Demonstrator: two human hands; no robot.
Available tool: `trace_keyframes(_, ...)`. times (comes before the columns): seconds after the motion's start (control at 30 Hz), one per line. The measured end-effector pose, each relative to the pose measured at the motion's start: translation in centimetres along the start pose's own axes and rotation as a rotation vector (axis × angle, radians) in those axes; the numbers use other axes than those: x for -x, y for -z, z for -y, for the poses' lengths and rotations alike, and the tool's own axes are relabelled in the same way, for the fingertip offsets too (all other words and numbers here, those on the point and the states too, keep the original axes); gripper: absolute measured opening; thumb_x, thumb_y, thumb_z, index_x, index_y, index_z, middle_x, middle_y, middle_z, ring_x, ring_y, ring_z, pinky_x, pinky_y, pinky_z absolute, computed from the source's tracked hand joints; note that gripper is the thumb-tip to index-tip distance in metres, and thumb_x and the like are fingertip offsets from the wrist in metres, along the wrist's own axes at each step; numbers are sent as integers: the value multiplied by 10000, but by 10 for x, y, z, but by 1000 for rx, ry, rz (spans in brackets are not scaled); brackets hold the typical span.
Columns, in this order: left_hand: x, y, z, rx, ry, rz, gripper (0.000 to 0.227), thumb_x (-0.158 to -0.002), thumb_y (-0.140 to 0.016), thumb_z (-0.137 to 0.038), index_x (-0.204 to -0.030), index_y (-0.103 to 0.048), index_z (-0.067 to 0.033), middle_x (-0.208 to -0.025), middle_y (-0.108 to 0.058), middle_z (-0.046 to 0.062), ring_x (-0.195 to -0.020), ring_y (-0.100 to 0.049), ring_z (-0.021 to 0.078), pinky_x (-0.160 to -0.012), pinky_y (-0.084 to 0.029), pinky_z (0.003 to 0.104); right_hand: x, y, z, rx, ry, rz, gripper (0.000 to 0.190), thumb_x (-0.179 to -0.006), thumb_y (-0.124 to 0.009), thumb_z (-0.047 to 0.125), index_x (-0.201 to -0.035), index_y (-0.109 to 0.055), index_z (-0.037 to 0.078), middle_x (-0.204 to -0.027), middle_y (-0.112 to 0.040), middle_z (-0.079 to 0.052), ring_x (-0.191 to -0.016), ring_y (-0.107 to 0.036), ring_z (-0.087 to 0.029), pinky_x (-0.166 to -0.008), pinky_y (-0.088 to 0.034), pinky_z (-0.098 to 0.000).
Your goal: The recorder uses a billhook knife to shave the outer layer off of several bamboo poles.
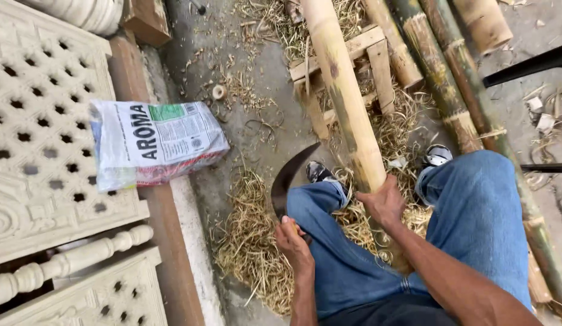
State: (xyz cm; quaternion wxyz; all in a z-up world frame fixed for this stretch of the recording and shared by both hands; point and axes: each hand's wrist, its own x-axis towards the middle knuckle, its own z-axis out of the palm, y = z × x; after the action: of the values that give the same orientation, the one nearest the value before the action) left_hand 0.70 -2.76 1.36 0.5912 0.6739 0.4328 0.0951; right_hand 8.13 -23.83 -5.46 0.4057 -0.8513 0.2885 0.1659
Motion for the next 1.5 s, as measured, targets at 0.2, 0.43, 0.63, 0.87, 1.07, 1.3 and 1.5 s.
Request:
trace_keyframes(0.2, -13, 12, 33, 16, -49, -29, 442, -1029, -512, -418, -905, -620, -8, -742, -527, 36, -655, -505, 148, -616, -457, 321, -54, -12, -46, -36, -156, 280, 924, -587, -906, 412, -1262, -426, 4, -1014, -688, -234, -821, -738, -368, -714, -627, -449)
trace_keyframes(0.43, 5, 28, 19, 28, -107, -79, 424, -1027, -491, -428, -903, -624, -45, -745, -563, 22, -644, -538, 124, -591, -472, 297, -2, -25, -39, -74, 5, 103, 951, -640, -923, 475, -1267, -469, -77, -1032, -704, -274, -878, -720, -375, -764, -584, -465)
trace_keyframes(0.63, -1, 17, 16, -56, -54, -61, 442, -1025, -507, -438, -850, -596, -42, -706, -509, 19, -595, -497, 125, -521, -436, 294, 4, -5, -12, 78, -142, 171, 1034, -630, -884, 525, -1337, -415, -67, -1088, -691, -303, -918, -742, -429, -816, -617, -506)
trace_keyframes(0.87, -2, 4, 30, -232, -160, -78, 490, -1038, -523, -447, -811, -581, -16, -674, -462, 71, -610, -463, 198, -573, -409, 391, -39, -30, -74, 136, -34, 109, 1053, -554, -965, 513, -1280, -450, -50, -1087, -688, -304, -952, -693, -431, -893, -549, -506)
trace_keyframes(1.07, 1, 1, 19, -260, -173, -115, 454, -1003, -532, -449, -861, -625, -28, -679, -540, 48, -611, -526, 187, -575, -436, 384, -26, -6, -32, -75, -200, 292, 1064, -509, -882, 507, -1313, -442, -34, -1134, -696, -302, -926, -760, -456, -801, -650, -530)
trace_keyframes(1.3, 7, 7, -21, -104, -148, -90, 425, -999, -558, -435, -858, -615, -38, -665, -473, 26, -555, -452, 156, -505, -401, 349, -39, -15, -27, 41, 65, 86, 996, -683, -847, 634, -1263, -512, -102, -1119, -691, -356, -1020, -692, -474, -874, -562, -537)
trace_keyframes(1.5, 2, 1, -27, -69, -174, -122, 491, -1007, -606, -462, -752, -543, -47, -656, -474, 14, -537, -442, 104, -458, -385, 298, -26, -16, -31, 48, 35, 95, 1028, -667, -860, 594, -1347, -487, -81, -1128, -708, -339, -1003, -721, -444, -869, -581, -496)
